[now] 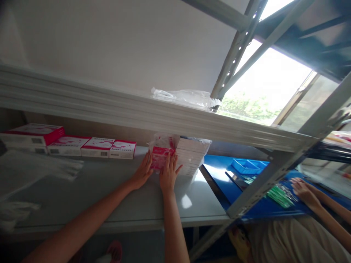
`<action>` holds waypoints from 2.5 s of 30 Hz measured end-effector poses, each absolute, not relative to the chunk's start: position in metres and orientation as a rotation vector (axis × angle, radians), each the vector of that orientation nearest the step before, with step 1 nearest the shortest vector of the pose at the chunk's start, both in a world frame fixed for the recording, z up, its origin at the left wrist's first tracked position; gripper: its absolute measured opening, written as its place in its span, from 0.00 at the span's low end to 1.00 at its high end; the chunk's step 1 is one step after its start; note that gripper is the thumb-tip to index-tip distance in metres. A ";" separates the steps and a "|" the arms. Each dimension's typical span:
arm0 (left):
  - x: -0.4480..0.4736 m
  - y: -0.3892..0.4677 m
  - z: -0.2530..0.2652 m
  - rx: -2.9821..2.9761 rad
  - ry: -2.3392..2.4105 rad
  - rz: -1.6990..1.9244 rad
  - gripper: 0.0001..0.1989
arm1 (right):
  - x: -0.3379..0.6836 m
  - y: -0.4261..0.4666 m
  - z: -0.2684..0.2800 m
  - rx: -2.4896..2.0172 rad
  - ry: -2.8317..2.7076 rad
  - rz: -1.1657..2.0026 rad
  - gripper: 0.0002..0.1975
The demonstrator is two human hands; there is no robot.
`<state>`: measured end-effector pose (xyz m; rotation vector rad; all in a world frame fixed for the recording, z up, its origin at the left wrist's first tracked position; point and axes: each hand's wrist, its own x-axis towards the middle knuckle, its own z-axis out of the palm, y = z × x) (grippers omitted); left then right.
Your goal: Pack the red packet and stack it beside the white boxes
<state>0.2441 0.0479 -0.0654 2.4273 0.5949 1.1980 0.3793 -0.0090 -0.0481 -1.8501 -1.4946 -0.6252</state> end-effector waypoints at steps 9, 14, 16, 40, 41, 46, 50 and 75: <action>0.239 0.055 -0.060 2.362 0.586 1.128 0.35 | 0.387 0.000 -0.057 -1.896 -1.519 -0.651 0.35; 0.238 0.056 -0.059 2.321 0.573 1.088 0.35 | 0.389 0.001 -0.058 -1.914 -1.534 -0.667 0.34; 0.238 0.056 -0.060 2.321 0.570 1.084 0.36 | 0.390 0.002 -0.058 -1.927 -1.532 -0.658 0.35; 0.248 0.053 -0.059 2.113 0.578 1.119 0.34 | 0.391 0.009 -0.064 -1.916 -1.534 -0.693 0.35; 0.248 0.052 -0.059 2.086 0.563 1.120 0.35 | 0.391 0.009 -0.064 -1.913 -1.534 -0.695 0.35; 0.249 0.048 -0.057 2.005 0.556 1.117 0.37 | 0.390 0.009 -0.063 -1.885 -1.547 -0.711 0.35; 0.247 0.048 -0.057 2.021 0.556 1.129 0.36 | 0.391 0.010 -0.065 -1.852 -1.571 -0.712 0.34; 0.243 0.048 -0.053 2.162 0.656 1.381 0.26 | 0.382 -0.017 -0.039 -1.748 -1.452 -0.809 0.12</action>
